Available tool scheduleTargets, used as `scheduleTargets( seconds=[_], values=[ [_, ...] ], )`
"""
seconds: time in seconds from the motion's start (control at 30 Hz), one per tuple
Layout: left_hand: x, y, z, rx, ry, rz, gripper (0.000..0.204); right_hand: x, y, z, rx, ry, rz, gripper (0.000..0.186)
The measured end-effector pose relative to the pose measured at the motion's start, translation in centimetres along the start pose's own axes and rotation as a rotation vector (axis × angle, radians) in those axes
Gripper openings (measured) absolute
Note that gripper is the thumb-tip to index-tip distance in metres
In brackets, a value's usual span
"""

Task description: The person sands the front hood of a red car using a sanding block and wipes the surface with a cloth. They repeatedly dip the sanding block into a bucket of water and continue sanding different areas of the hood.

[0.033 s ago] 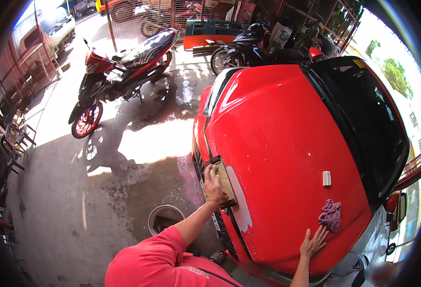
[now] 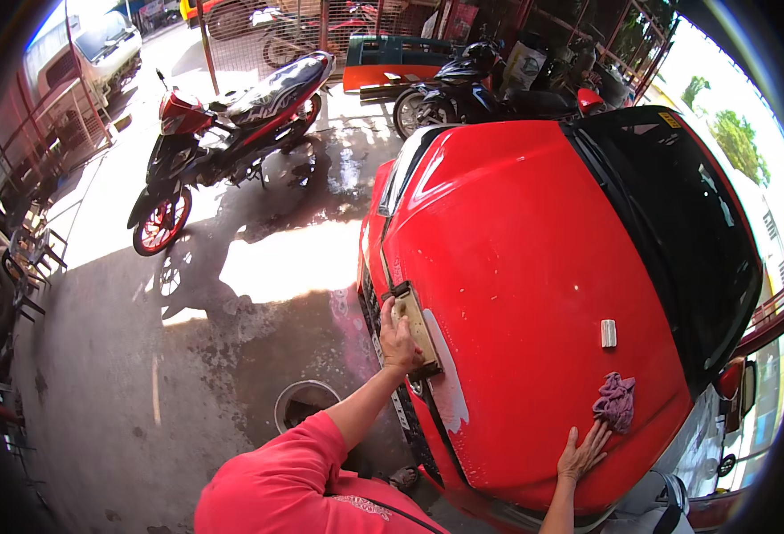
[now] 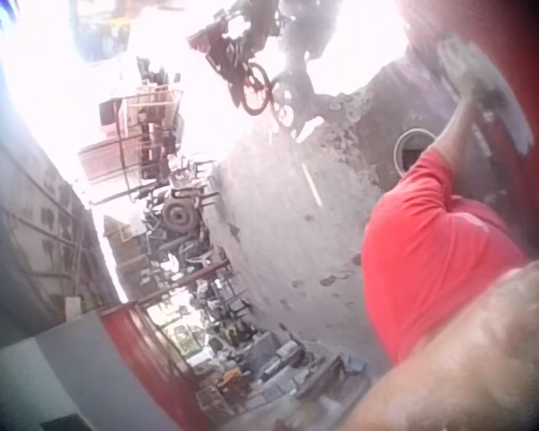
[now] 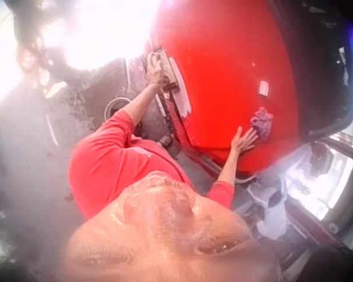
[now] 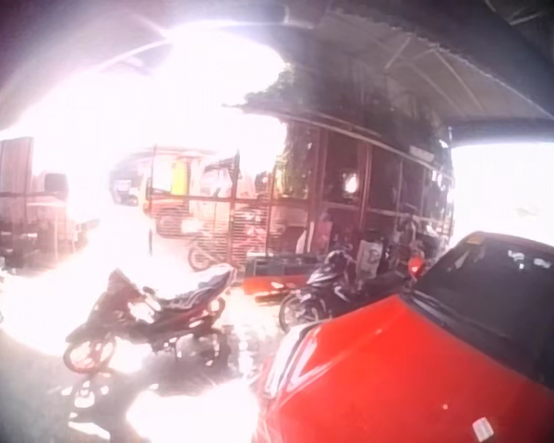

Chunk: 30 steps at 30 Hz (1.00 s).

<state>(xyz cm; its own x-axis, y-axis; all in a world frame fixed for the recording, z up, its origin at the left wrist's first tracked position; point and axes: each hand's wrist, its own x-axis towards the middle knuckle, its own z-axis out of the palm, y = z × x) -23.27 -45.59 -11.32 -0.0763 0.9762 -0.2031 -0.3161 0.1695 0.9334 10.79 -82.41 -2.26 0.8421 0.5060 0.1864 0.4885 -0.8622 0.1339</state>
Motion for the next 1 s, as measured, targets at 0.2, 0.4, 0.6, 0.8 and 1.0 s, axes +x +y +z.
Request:
scheduleTargets(
  seconds=[0.2,0.4,0.6,0.8,1.0],
  values=[
    [17.1,8.5,3.9,0.015,0.131,-0.044,0.055,1.0,-1.2,0.7,0.050,0.016,-0.049,0.079],
    [-3.3,-0.7,0.7,-0.008,-0.012,-0.023,0.056,0.2,-0.4,0.2,0.036,-0.036,-0.022,0.084],
    [-1.2,1.1,3.3,0.003,-0.009,-0.002,0.056,0.4,-0.3,-0.9,0.084,-0.047,-0.024,0.086],
    [2.6,3.3,3.2,0.089,0.094,0.034,0.057,0.7,-1.9,-0.8,0.135,0.026,-0.105,0.084],
    [-21.4,-5.4,0.6,-0.104,-0.049,-0.040,0.055,-0.2,-0.8,0.0,0.137,0.082,-0.114,0.085]
  ],
)
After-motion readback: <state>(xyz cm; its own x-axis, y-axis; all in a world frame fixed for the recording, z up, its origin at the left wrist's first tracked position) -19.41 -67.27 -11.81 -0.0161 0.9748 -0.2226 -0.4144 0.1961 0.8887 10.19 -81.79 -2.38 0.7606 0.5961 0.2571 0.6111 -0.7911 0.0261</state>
